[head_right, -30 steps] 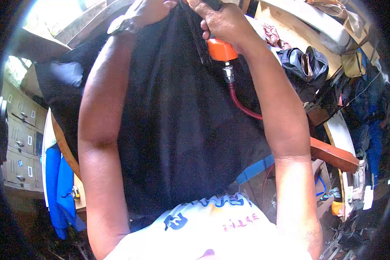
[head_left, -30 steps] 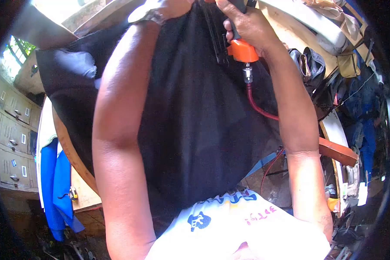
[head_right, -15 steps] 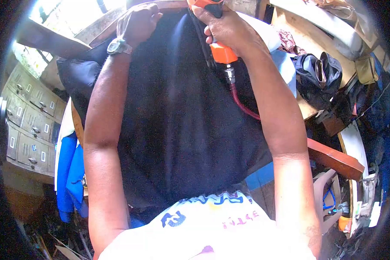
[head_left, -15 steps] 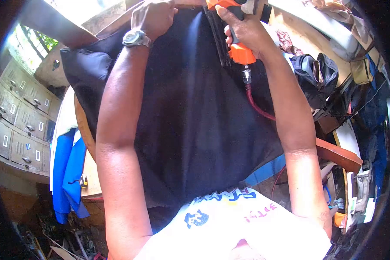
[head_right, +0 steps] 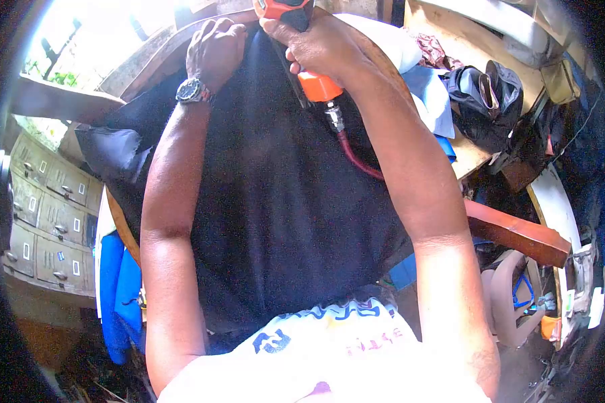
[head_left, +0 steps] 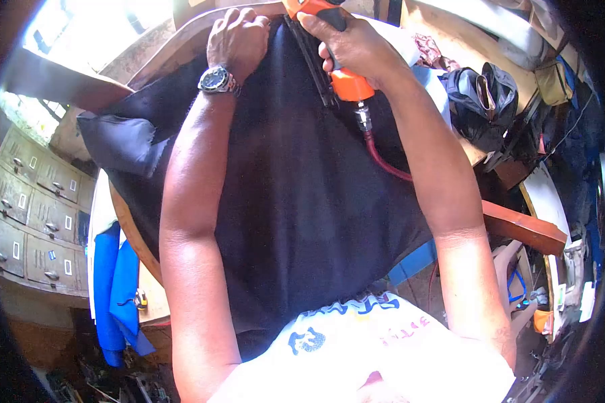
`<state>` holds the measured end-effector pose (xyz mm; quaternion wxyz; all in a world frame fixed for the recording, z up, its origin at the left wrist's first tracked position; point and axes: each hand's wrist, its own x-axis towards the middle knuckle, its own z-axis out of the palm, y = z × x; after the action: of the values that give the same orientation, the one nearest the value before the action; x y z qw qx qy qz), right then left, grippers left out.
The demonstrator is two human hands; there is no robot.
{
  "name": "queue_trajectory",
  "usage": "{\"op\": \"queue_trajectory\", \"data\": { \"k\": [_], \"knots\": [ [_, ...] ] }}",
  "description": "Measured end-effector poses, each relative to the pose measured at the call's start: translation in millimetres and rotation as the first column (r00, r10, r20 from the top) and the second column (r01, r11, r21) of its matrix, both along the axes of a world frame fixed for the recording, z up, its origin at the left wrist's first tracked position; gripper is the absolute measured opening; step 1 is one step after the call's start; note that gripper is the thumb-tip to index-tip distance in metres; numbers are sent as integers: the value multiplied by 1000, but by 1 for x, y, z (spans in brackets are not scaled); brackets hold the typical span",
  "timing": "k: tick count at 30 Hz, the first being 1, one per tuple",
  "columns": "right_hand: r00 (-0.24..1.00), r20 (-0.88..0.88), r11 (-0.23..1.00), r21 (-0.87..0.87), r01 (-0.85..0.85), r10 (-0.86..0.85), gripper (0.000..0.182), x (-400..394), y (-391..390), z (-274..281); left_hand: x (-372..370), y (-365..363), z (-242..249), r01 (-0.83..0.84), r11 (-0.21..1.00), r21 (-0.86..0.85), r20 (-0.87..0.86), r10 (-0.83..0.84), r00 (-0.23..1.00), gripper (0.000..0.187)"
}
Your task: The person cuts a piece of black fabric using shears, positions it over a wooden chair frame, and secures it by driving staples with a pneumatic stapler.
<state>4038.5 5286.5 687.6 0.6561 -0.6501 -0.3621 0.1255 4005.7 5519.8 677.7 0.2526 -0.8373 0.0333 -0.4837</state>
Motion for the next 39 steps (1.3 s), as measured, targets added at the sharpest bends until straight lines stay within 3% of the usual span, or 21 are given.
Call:
{"op": "queue_trajectory", "data": {
  "k": [3,5,7,9,12,15,20,26,31,32,35,36,39],
  "knots": [
    [995,29,994,47,-95,94,39,10,4,-5,3,-3,-1,-71,988,136,28,67,997,20],
    [939,-159,932,252,-261,306,36,6,-10,-2,3,-7,1,-115,976,184,11,115,993,19],
    [944,-149,932,262,-251,295,34,6,-11,-2,3,-8,5,-107,962,250,-6,112,994,18],
    [997,61,995,78,-61,56,36,8,0,-4,4,-3,12,-48,944,328,-24,58,998,17],
    [947,240,959,-132,251,-215,72,-7,-2,-1,10,1,26,35,944,327,-174,24,984,16],
    [960,190,969,-97,225,-204,70,3,3,-8,20,3,33,4,938,346,-183,63,981,16],
    [946,275,977,-77,200,-172,70,4,2,-7,27,-6,24,-28,986,164,-141,51,989,18],
    [944,279,982,-14,187,-176,70,-2,0,-7,-13,23,21,-90,987,-129,147,109,983,23],
    [955,235,977,-69,201,-180,67,5,1,-9,-39,14,-5,-236,972,-9,-12,236,972,33],
    [955,223,976,-57,210,-193,65,3,2,-10,-39,14,-8,-254,965,-63,-71,249,966,39],
    [951,247,979,-39,200,-184,62,4,3,-9,-35,16,-13,-206,947,-248,-94,188,978,46],
    [951,249,979,-44,199,-182,61,3,3,-9,-31,19,-13,-118,904,-410,-131,70,989,48],
    [951,242,973,-73,217,-194,60,4,3,-7,-32,23,-11,102,837,-538,-78,-170,982,44]
  ]
}}
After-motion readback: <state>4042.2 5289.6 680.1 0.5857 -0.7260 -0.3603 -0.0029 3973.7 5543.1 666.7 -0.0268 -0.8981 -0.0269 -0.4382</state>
